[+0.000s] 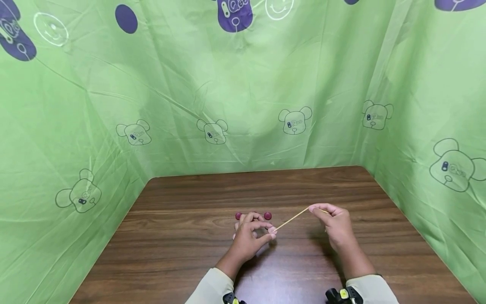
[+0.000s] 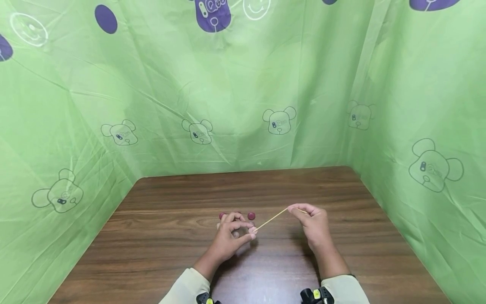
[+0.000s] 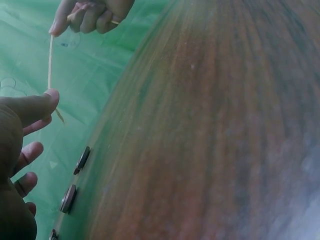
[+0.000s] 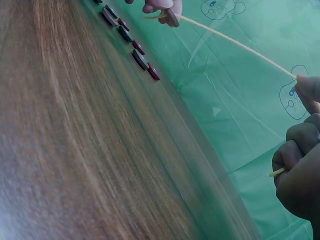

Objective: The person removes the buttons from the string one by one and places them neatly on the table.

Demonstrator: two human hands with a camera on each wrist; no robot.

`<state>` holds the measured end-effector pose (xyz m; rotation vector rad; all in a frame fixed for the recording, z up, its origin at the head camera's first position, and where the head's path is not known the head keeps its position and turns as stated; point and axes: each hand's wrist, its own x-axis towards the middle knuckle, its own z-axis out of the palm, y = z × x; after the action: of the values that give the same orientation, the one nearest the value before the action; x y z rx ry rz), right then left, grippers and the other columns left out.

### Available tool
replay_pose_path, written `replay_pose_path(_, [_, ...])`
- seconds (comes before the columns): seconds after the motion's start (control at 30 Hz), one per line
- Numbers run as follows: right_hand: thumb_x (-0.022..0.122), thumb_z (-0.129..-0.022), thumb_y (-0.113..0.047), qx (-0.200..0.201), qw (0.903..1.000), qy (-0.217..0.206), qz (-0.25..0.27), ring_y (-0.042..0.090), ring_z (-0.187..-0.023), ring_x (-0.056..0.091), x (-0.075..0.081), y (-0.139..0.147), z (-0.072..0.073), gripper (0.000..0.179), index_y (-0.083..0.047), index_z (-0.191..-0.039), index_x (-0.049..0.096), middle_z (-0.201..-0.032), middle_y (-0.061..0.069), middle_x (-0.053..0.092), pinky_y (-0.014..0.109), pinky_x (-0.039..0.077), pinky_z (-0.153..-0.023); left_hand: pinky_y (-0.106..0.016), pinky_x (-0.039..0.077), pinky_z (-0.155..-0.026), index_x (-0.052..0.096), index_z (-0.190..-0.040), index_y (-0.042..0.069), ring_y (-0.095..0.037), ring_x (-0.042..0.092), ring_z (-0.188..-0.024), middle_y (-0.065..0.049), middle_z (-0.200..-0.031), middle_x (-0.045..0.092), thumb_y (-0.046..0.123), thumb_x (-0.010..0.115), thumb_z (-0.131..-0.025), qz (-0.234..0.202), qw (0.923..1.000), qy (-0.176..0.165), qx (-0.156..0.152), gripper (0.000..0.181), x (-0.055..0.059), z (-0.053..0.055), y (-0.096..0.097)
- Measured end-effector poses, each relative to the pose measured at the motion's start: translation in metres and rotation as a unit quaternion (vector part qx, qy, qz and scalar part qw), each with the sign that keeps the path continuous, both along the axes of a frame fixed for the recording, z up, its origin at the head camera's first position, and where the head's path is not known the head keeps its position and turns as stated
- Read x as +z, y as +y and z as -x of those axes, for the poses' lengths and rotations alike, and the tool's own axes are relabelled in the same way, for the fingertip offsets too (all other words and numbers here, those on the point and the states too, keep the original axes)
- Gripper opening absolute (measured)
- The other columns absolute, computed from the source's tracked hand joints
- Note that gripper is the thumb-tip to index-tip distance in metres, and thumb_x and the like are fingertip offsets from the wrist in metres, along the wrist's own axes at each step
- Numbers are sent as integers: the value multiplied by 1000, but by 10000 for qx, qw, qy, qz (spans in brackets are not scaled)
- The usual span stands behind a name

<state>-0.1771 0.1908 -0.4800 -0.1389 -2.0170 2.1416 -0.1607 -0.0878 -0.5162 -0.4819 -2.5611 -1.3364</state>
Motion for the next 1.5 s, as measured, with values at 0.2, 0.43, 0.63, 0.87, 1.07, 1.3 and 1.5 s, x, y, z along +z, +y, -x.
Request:
replay_pose_path(0.2, [80, -96, -2, -85, 9999, 13, 134, 1, -55, 41, -1, 0, -1, 8, -6, -91, 85, -79, -15, 80, 20, 31, -48, -47, 28, -99, 87, -104, 24, -32, 53, -121, -8, -122, 68, 26, 95, -84, -1, 9998, 173, -106, 21, -4, 1, -1])
replay_pose_path(0.43, [80, -96, -1, -141, 9992, 185, 314, 1, -51, 39, -2, 1, 1, 10, -7, -90, 86, -71, -12, 76, 21, 30, -47, -50, 27, -97, 88, -106, 22, -37, 49, -120, -10, -126, 65, 27, 94, -85, 101, 9993, 335, -99, 22, -8, 3, -3])
replay_pose_path(0.63, [80, -96, -2, -133, 9994, 134, 281, 1, -48, 36, -2, 2, 1, 12, -9, -89, 86, -66, -12, 71, 21, 29, -44, -48, 27, -93, 88, -106, 21, -39, 46, -119, -9, -127, 63, 28, 95, -81, 221, 9958, 885, -32, 26, -17, 4, -5])
replay_pose_path(0.87, [81, -95, -2, -220, 9994, 99, 264, 1, -55, 41, -3, 1, 1, 8, -6, -90, 86, -74, -14, 77, 21, 31, -48, -64, 25, -106, 88, -105, 23, -44, 41, -135, -15, -138, 60, 26, 96, -82, 346, 9991, 240, 101, 24, -13, 5, -5])
replay_pose_path(1.07, [81, -95, 0, -268, 9986, 189, 415, 1, -51, 40, -2, 1, 1, 11, -8, -88, 85, -66, -9, 72, 22, 31, -47, -65, 26, -109, 89, -104, 25, -43, 40, -136, -14, -138, 60, 28, 96, -82, 539, 9981, 220, 203, 24, -13, 6, -5])
replay_pose_path(1.3, [81, -95, 1, -355, 9978, 267, 485, 2, -48, 40, -1, 2, 2, 13, -9, -87, 85, -62, -10, 68, 23, 32, -47, -67, 23, -106, 89, -97, 26, -43, 39, -132, -14, -137, 61, 28, 98, -77, 385, 9969, 632, 262, 22, -26, 12, -5])
replay_pose_path(1.5, [82, -95, -1, -360, 9978, 218, 504, 3, -47, 39, -4, 3, 3, 10, -7, -88, 85, -59, -10, 65, 23, 31, -47, -70, 18, -112, 89, -96, 28, -49, 34, -141, -14, -144, 59, 28, 97, -80, 542, 9980, 269, 191, 18, -24, 11, -6])
